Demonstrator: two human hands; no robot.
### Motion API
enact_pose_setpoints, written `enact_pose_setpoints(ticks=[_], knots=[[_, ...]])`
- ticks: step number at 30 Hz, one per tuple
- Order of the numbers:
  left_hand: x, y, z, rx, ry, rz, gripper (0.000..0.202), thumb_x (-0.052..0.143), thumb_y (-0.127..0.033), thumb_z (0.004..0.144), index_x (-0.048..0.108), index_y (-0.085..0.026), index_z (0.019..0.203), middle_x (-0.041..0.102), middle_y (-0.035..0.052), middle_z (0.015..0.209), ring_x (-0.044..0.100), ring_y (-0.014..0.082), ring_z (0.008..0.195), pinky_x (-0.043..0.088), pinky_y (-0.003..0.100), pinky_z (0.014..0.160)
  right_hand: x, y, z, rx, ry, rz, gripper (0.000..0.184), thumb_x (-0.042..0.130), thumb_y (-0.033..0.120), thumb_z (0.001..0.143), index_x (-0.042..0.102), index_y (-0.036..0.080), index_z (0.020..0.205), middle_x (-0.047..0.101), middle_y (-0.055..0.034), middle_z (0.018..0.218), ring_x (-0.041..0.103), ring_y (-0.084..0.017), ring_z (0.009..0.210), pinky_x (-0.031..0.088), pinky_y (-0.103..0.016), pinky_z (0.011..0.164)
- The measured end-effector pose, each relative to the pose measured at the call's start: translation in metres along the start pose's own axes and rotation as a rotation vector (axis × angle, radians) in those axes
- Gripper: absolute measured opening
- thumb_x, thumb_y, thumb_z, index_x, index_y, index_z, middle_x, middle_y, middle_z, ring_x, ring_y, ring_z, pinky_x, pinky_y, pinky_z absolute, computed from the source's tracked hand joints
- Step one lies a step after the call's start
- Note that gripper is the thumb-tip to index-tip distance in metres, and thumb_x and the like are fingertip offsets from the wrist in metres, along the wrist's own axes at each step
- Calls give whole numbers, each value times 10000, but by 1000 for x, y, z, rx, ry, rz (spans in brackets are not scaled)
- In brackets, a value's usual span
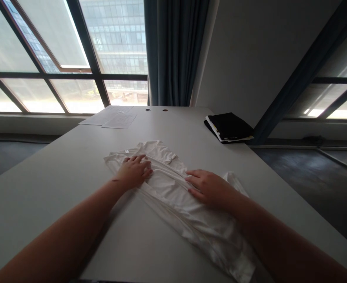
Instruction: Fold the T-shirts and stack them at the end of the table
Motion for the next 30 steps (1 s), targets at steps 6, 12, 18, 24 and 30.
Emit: enact_pose_setpoints(ticks=[6,12,18,24,30], knots=[[13,-42,-13,202,70,-67,623,493,-577,981,466,-297,1536,424,130,1613,382,352,1482,250,551,1205,32,-17,25,-36,105,151,703,553,468,971,400,170,1590,251,-134,1686,253,-288,1549,206,-453,1259],[9,-55,-18,505,48,-169,558,533,-567,987,526,-332,1493,446,79,1606,400,328,1475,258,518,1228,35,-31,40,201,77,26,645,372,496,1042,311,228,1626,200,-101,1703,187,-267,1569,124,-569,1249],[7,-58,-19,451,151,-211,680,616,-630,924,467,-362,1531,325,99,1671,319,365,1519,223,591,1224,33,-67,41,437,66,-39,636,354,460,1039,293,230,1629,194,-69,1708,196,-241,1567,135,-572,1246],[-3,-48,-17,529,180,-294,648,689,-522,909,513,-328,1501,357,96,1656,301,374,1525,214,579,1236,32,-101,35,538,46,-50,636,411,433,1009,353,217,1605,281,-96,1683,301,-277,1529,189,-569,1233],[-31,-65,-29,673,154,-399,305,626,-322,942,684,-312,1241,643,57,1338,629,252,1169,432,409,1076,35,-111,30,344,-173,-35,482,561,347,950,617,175,1397,529,-173,1522,443,-323,1427,280,-582,1193]])
Point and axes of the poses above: each hand's wrist, its own z-axis towards the middle knuckle, its own x-axis out of the palm, y = z × x, the point moved 1 cm from there along z, towards the middle knuckle
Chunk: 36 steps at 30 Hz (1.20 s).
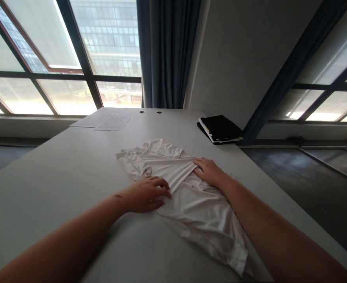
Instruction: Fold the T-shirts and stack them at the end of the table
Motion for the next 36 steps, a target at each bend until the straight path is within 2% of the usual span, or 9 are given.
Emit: enact_pose_setpoints(ticks=[3,8,13,16,22,27,29,32,36], knots=[[3,-17,3,135,66,-113,277,710,-368,881,705,-289,1147,687,48,1193,650,236,1069,446,364,1038,0,9,-3,-224,-115,131,348,611,250,905,710,176,1231,602,-165,1420,509,-293,1358,360,-487,1170],[4,-15,5,158,152,-271,265,639,-107,775,674,-239,1003,715,33,1080,654,200,986,470,291,950,-6,30,-9,-396,-39,248,233,587,171,898,724,194,1085,678,-110,1203,624,-237,1130,449,-389,1050],[-18,16,-8,-136,221,-282,245,554,-145,718,656,-213,930,671,-23,803,593,157,721,450,239,678,-17,28,-11,-268,50,161,88,604,163,867,688,179,886,672,-73,958,618,-212,918,448,-310,853],[-32,39,-20,-348,264,-249,241,519,-267,800,706,-210,941,711,-4,847,625,186,790,462,253,733,-25,30,-16,-215,155,113,70,621,221,884,677,181,873,687,-67,944,607,-199,872,409,-284,773],[-44,69,-42,-835,183,-131,757,272,-758,915,739,-256,1236,715,88,1301,656,306,1139,477,355,961,-50,73,-46,-256,463,106,82,639,258,863,680,194,832,681,-22,799,556,-149,692,327,-260,603],[-41,68,-38,-946,75,212,726,212,-694,977,762,-221,951,768,138,973,707,313,933,498,409,874,-54,96,-64,-350,863,561,218,648,346,879,700,201,1035,733,-12,859,641,-140,649,468,-243,613],[-36,64,-32,-884,-90,364,522,388,-624,973,723,-228,1030,753,119,984,702,306,941,498,408,872,-46,91,-57,-339,660,686,253,584,366,930,700,195,1076,756,-51,962,696,-168,760,533,-282,714],[-22,56,-21,-618,-238,341,431,569,-531,934,631,-273,1274,695,86,1235,661,277,1103,481,381,962,-28,75,-38,-318,129,563,273,581,307,931,713,205,1148,711,-112,1248,651,-249,1160,490,-397,1016],[-9,58,-14,-566,-168,314,329,608,-450,930,653,-286,1211,692,71,1217,651,257,1091,475,368,958,-7,56,-20,-288,-39,299,365,689,246,851,708,184,1210,652,-147,1337,569,-289,1270,406,-453,1120]])
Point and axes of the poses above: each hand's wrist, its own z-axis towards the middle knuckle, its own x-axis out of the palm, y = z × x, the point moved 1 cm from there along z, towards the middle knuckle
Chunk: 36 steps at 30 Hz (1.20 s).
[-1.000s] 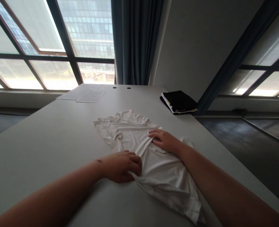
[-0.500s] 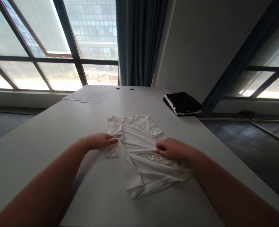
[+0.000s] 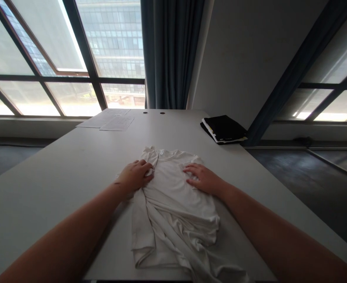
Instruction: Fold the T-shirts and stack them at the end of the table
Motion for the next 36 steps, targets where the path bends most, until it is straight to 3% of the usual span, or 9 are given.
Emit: enact_pose_setpoints(ticks=[5,10,13,16,19,22,28,32,36], knots=[[-13,32,1,-404,-95,77,325,405,-441,1005,642,-233,1084,730,97,1046,691,273,948,484,354,770,-2,-9,2,64,-39,-102,117,640,181,868,726,178,948,698,-74,950,633,-212,916,477,-336,897],[-36,79,-13,-689,-97,262,335,459,-363,944,656,-158,1121,703,190,1132,664,357,1051,483,392,789,-2,11,-3,56,-77,-100,277,698,355,887,706,187,1107,701,-71,988,632,-222,933,458,-340,892],[-36,83,-15,-658,-130,287,376,481,-276,918,630,-174,1247,666,186,1253,640,351,1117,478,400,842,3,26,-8,58,33,-112,476,710,360,870,646,191,1311,707,-99,1117,643,-235,973,455,-348,916],[-25,71,-8,-565,-81,173,404,403,-365,977,620,-214,1283,681,143,1255,658,305,1093,481,387,887,5,30,-10,102,69,-104,515,629,245,895,594,194,1406,709,-112,1169,652,-227,978,452,-325,899],[-10,65,0,-511,55,127,492,451,-512,943,619,-228,1308,655,150,1303,640,332,1148,479,408,934,-2,22,-10,130,60,-63,504,580,151,865,635,211,1362,728,-57,949,648,-196,842,444,-288,806],[-4,74,3,-512,72,154,466,466,-496,931,655,-226,1261,652,156,1275,636,336,1146,475,410,944,-10,11,-7,125,52,24,480,556,123,849,673,210,1306,692,-15,824,617,-166,740,429,-261,733],[-7,88,0,-447,-31,134,423,470,-509,947,639,-254,1240,637,120,1250,650,296,1094,472,378,945,-9,8,-6,91,126,-21,417,656,229,852,697,215,1267,690,-41,898,619,-196,818,441,-288,781],[-2,82,-1,-314,161,74,467,496,-581,919,608,-262,1241,656,104,1215,681,277,1029,488,368,907,-7,13,-6,107,126,-59,432,626,170,856,680,192,1284,708,-71,978,626,-209,878,443,-306,849],[-2,82,-2,-340,190,184,336,416,-407,947,636,-243,1140,697,118,1206,685,305,1065,490,379,854,-11,9,-6,136,172,-10,492,637,128,820,666,195,1307,695,-31,867,619,-188,794,436,-280,770]])
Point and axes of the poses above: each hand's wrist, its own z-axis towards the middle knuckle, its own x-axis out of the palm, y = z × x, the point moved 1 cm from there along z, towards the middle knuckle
